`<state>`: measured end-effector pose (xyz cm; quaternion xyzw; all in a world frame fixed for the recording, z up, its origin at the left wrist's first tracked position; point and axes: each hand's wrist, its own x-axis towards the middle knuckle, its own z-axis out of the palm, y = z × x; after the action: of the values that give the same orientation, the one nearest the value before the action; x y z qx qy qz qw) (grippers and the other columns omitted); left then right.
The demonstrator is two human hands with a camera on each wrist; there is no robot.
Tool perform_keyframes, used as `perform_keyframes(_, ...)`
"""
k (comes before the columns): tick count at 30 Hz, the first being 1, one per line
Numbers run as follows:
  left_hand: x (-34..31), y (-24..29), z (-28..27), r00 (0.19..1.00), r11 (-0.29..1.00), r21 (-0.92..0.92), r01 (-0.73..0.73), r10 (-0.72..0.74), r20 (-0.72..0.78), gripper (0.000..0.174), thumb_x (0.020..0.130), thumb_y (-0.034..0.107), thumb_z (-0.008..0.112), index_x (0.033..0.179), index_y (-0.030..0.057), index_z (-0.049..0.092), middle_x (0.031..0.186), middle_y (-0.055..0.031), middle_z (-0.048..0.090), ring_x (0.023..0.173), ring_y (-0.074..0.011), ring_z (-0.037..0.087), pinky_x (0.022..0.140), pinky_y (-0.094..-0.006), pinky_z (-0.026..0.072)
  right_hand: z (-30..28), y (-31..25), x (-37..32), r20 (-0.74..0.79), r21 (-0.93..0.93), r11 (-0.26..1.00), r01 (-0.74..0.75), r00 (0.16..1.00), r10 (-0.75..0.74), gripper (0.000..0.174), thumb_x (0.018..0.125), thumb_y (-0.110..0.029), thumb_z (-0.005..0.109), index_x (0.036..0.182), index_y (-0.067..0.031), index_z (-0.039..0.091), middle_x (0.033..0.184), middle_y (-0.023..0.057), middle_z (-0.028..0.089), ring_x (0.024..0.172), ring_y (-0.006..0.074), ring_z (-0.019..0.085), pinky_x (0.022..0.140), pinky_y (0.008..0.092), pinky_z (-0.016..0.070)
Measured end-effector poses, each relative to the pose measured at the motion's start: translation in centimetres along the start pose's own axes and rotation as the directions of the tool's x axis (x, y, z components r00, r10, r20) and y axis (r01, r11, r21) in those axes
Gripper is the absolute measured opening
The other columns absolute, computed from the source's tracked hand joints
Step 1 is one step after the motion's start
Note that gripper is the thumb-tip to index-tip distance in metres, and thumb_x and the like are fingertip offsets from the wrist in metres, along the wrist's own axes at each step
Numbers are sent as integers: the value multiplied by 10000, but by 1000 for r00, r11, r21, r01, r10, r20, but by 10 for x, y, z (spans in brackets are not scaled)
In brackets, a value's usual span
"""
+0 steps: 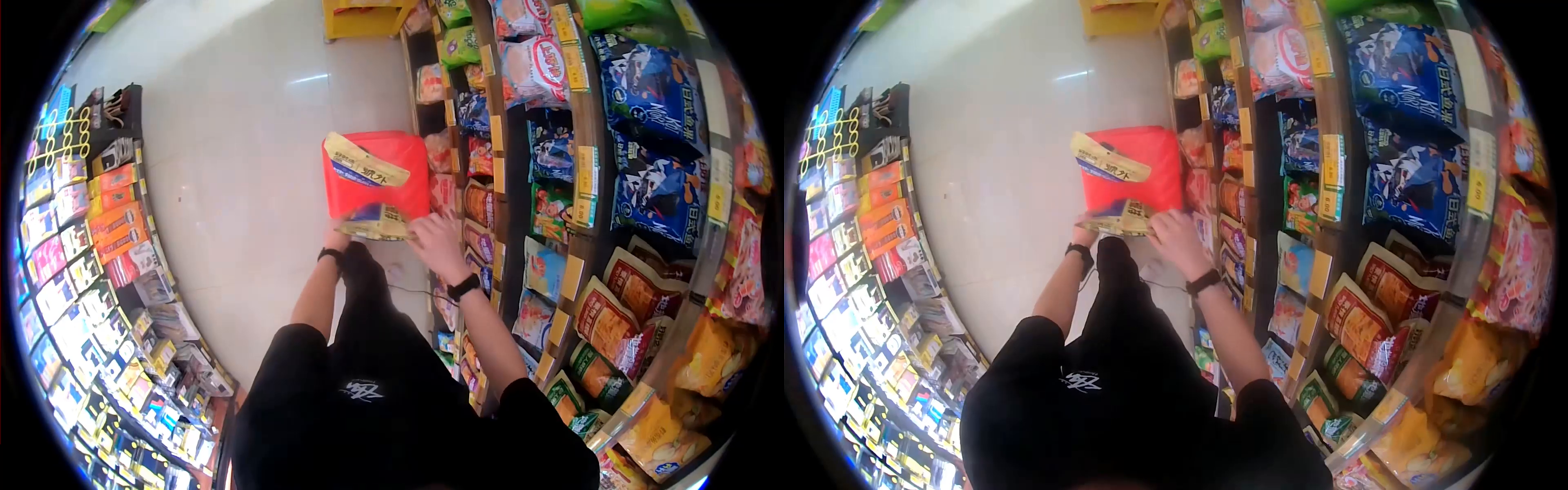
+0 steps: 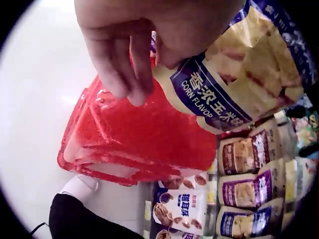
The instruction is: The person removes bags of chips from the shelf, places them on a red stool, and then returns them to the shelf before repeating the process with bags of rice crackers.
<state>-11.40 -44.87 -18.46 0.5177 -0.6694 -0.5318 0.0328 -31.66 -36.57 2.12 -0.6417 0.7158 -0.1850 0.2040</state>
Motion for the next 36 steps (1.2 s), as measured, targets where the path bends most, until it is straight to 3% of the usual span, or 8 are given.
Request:
perform_keyframes(2,13,-10,-6,997,967,-256,3,-23,-72,335,805,144,532,1131,113,600,978,-152,646,910,-277,614,780,-339,470,22,4,3,-7,27,1000,-8,1000,9,183,665,-108,653,806,-76,541,831,33,570,797,233,513,700,368,430)
perform_keyframes(6,52,-36,-7,991,997,-60,46,-53,-126,319,793,111,547,1099,49,611,911,-132,661,846,-187,631,761,-294,492,54,6,12,-6,7,1000,-26,1000,26,210,677,-103,643,857,-65,541,892,54,567,847,242,524,717,355,441)
perform_keyframes(9,70,-79,17,983,951,-309,-25,-33,-181,367,796,102,541,1160,94,584,913,-139,658,791,-231,638,698,-321,505,56,3,14,-31,6,998,-59,998,59,239,687,-98,637,901,-53,540,930,78,559,881,260,527,743,361,446)
perform_keyframes(14,60,-21,-17,926,749,-567,344,-371,72,426,799,41,548,1217,117,536,908,-119,650,694,-195,640,547,-304,533,48,11,11,-36,14,988,-155,987,156,284,699,-99,643,953,-35,533,995,103,540,919,283,525,781,369,447)
perform_keyframes(19,53,-23,-31,904,758,-499,421,-399,156,353,842,107,511,1194,71,529,885,-115,646,635,-184,632,514,-313,515,36,9,8,19,117,962,-248,969,248,322,702,-105,656,989,-45,521,1043,118,513,953,310,529,794,385,449)
perform_keyframes(26,31,-30,-39,853,827,-271,493,-399,337,279,852,222,498,1053,44,575,808,-97,656,601,-174,622,487,-283,481,15,-9,-8,-129,187,923,-337,923,363,321,717,-98,642,1001,-48,500,1068,126,480,960,330,527,778,384,457)
perform_keyframes(28,22,-18,-42,853,847,-226,481,-391,346,273,850,215,497,1040,38,580,796,-98,657,602,-174,621,480,-284,479,5,-17,-17,-110,273,861,-430,875,472,280,721,-43,616,980,-31,508,980,122,503,917,247,543,766,320,445)
perform_keyframes(36,2,4,-36,794,865,-94,493,-403,456,223,828,180,492,939,22,604,748,-105,655,556,-175,612,443,-297,467,-7,-28,-80,-136,469,724,-506,768,625,193,746,-87,639,908,-33,550,821,73,575,707,169,584,636,273,467)
